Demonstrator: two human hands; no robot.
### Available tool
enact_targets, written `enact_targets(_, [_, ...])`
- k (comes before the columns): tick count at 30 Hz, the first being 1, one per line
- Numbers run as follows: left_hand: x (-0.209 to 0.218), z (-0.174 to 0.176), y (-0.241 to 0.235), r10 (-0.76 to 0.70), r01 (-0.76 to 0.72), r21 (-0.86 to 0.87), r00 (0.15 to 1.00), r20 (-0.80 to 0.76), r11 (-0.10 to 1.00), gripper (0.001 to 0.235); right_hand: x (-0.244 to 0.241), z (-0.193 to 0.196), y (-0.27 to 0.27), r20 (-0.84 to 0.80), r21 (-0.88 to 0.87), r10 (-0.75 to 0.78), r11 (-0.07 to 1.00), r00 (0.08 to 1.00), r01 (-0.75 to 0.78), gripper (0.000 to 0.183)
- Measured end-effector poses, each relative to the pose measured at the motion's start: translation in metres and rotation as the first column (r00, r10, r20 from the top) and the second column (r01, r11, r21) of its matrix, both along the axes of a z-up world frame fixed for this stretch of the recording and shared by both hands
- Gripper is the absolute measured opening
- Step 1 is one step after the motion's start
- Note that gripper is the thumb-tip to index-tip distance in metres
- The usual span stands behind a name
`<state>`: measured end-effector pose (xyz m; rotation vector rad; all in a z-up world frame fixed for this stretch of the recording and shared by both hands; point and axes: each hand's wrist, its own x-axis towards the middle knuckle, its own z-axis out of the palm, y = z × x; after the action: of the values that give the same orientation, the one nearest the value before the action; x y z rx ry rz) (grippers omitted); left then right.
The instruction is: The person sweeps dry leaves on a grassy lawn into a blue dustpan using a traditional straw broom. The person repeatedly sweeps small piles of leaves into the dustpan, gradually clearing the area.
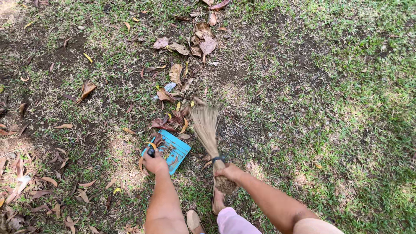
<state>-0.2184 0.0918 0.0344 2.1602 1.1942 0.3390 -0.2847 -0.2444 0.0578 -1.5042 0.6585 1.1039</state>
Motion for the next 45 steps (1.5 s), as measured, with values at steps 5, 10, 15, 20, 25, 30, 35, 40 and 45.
enact_targets(5, [0.007, 0.007, -0.009, 0.039, -0.039, -0.015, 0.999, 0.013, 0.999, 0.045, 0.004, 0.023, -0.058, -0.111, 0.213, 0.008, 0.977, 0.994, 0.016, 0.069])
enact_targets(10, [0.031, 0.035, -0.01, 0.201, -0.165, -0.276, 0.974, 0.108, 0.947, 0.056, 0.02, 0.052, -0.134, 0.06, 0.205, -0.109, 0.974, 0.992, 0.095, 0.066])
enact_targets(15, [0.038, 0.045, -0.01, 0.099, -0.098, -0.015, 0.993, 0.064, 0.995, 0.048, 0.067, 0.019, -0.11, -0.064, 0.162, -0.257, 0.951, 0.964, 0.264, 0.062])
enact_targets(20, [0.056, 0.033, -0.013, 0.034, -0.053, 0.08, 0.974, 0.223, 0.995, 0.043, 0.087, -0.008, -0.052, 0.213, -0.056, 0.167, 0.986, 0.963, -0.159, 0.054])
enact_targets(25, [0.083, 0.024, -0.012, 0.086, -0.072, -0.071, 0.97, 0.225, 0.995, 0.044, 0.083, 0.035, -0.096, 0.031, 0.239, -0.032, 0.971, 0.999, 0.024, 0.065])
enact_targets(30, [0.102, 0.028, -0.008, 0.142, -0.122, -0.12, 0.975, 0.169, 0.985, 0.044, 0.091, 0.07, -0.124, 0.102, 0.18, -0.146, 0.975, 0.984, 0.126, 0.064])
enact_targets(35, [0.112, 0.034, -0.002, 0.201, -0.127, -0.3, 0.952, 0.23, 0.945, 0.033, 0.146, 0.041, -0.074, 0.003, 0.085, -0.33, 0.941, 0.944, 0.329, 0.049])
enact_targets(40, [0.136, 0.037, 0.009, 0.312, -0.057, -0.598, 0.889, 0.333, 0.8, 0.032, 0.176, 0.011, 0.019, 0.015, 0.063, -0.243, 0.968, 0.97, 0.242, 0.042])
enact_targets(45, [0.161, 0.034, 0.023, 0.237, -0.097, -0.482, 0.942, 0.238, 0.871, 0.034, 0.161, 0.033, 0.024, -0.015, 0.251, -0.159, 0.955, 0.987, 0.158, 0.045])
